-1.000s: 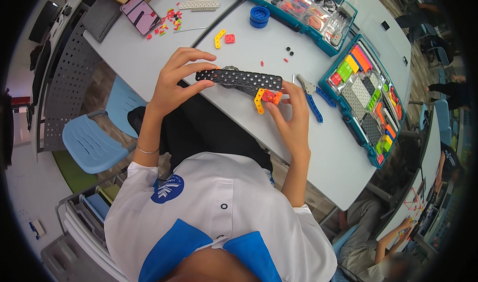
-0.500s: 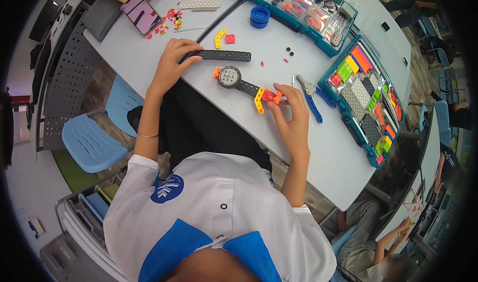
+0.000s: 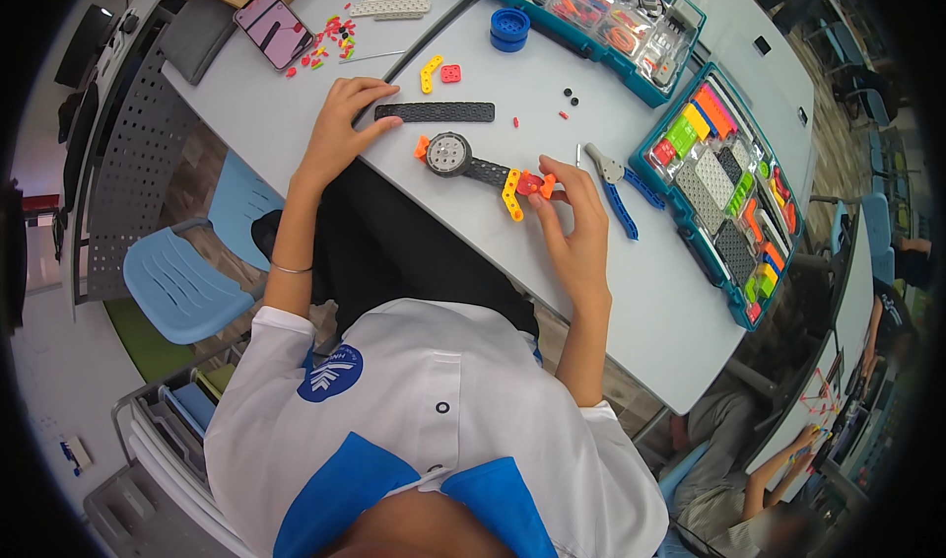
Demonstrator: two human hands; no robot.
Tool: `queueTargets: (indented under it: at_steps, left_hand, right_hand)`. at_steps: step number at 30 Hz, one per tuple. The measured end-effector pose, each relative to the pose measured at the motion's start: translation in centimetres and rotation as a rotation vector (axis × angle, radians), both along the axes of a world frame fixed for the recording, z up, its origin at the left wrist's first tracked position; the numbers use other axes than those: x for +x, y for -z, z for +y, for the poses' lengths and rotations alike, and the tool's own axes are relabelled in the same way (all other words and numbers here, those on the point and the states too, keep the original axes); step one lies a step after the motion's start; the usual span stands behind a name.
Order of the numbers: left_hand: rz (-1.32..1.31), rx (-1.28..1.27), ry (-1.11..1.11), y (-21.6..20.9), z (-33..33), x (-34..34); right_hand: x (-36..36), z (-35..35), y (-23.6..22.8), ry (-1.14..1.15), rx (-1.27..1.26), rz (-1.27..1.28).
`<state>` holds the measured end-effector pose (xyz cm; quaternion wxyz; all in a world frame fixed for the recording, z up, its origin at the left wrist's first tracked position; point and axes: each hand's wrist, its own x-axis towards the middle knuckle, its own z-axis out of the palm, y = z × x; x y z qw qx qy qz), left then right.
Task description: The person assembles a small structure using colorful plastic bricks on a white table. They pick up individual pieces, connect them to a base, and occasionally refer to a phone for guidance.
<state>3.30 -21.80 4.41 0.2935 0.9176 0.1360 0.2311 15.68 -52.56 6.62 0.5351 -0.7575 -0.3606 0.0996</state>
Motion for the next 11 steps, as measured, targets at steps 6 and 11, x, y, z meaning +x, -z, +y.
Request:
queueTargets:
  at_steps: [6, 11]
  left_hand:
    - [-0.035, 0.028, -0.041, -0.7, 1.6, 2.0]
    - [0.0, 0.111, -0.041, 0.5, 2.3, 5.0]
  right_hand:
    - [-0.1, 0.0, 0.1, -0.005, -0.005, 0.002]
    - [0.0, -0.2, 0.1, -0.011, -0.005, -0.002]
